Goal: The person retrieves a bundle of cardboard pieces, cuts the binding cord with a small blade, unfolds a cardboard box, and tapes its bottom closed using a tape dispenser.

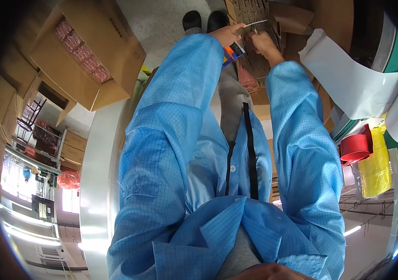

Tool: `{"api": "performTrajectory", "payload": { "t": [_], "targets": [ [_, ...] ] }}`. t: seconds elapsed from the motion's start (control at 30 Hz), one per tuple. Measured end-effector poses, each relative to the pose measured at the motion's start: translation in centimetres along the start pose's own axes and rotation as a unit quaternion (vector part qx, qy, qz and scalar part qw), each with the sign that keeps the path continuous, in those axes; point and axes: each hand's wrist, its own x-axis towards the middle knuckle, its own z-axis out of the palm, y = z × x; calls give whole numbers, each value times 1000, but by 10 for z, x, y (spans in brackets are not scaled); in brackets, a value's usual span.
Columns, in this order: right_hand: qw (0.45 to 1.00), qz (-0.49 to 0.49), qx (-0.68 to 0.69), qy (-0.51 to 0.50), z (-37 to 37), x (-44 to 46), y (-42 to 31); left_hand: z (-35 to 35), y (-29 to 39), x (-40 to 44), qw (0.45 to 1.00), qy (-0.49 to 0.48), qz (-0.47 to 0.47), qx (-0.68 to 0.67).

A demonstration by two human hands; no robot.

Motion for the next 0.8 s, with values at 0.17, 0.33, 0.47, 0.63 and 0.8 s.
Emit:
{"api": "performTrajectory", "payload": {
  "t": [0.17, 0.33, 0.47, 0.63, 0.8],
  "targets": [
    [999, 25, -41, -5, 1, 1, 4, 2, -4, 2, 999, -8, 7, -41],
    [999, 30, 21, -27, 2, 10, 3, 1, 7, -3, 996, -22, -9, -81],
    [989, 63, 84, -107, -11, 2, -12, 4, -2, 0, 999, -21, 4, -25],
    [981, 71, 130, -127, -14, -13, -20, 6, -2, 2, 999, -40, 1, -12],
    [987, 49, 136, -67, -12, -9, -13, 20, -7, -1, 995, 26, 27, 95]
  ]
}}
